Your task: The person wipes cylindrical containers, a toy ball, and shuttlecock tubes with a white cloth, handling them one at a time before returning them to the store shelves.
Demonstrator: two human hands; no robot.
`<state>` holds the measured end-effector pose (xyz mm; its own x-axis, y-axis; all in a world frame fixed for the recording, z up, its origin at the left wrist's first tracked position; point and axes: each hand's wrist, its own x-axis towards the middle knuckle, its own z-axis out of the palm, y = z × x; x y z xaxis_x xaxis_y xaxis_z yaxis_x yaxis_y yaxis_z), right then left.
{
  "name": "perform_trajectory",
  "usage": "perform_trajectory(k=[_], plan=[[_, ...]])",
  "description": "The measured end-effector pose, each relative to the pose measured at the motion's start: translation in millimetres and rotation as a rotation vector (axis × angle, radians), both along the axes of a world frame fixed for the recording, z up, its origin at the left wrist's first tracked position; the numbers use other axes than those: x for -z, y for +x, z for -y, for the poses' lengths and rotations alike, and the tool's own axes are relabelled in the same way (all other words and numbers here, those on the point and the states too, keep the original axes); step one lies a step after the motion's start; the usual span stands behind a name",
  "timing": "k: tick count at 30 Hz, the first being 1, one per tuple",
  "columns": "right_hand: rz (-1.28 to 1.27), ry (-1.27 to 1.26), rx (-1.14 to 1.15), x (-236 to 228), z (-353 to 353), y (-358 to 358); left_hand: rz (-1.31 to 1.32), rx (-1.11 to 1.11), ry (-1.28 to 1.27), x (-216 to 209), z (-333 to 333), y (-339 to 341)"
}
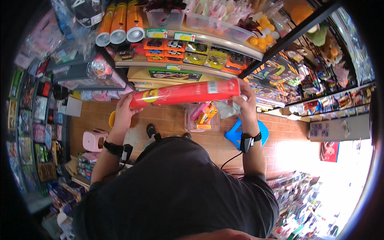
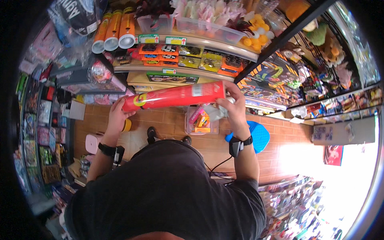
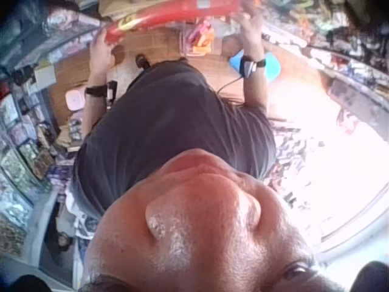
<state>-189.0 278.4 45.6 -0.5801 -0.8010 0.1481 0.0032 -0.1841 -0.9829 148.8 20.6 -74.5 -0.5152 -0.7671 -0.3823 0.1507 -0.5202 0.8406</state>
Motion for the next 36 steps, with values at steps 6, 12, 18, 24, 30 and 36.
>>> perform_trajectory(k=[6,12,18,24,30,36], plan=[[-0.441,0.028,-0.036,-67.1,63.7,78.7,-0.159,0.051,0.415,59.3,30.5,15.3],[-0.676,0.109,-0.077,-72.2,95.7,117.2,-0.112,-0.123,0.436,68.4,62.8,51.5],[-0.404,0.343,-0.225,-35.1,86.1,114.0,-0.324,-0.311,0.001,-18.3,93.6,108.9],[-0.093,0.491,-0.428,23.7,68.7,126.9,-0.567,-0.164,-0.408,-108.6,134.2,106.6],[0.268,0.071,-0.107,43.9,94.4,167.2,-0.554,0.136,-0.619,-145.5,161.4,70.0],[0.184,-0.029,0.079,-1.9,147.8,204.2,-0.342,0.315,-0.544,-101.8,186.5,87.3]])
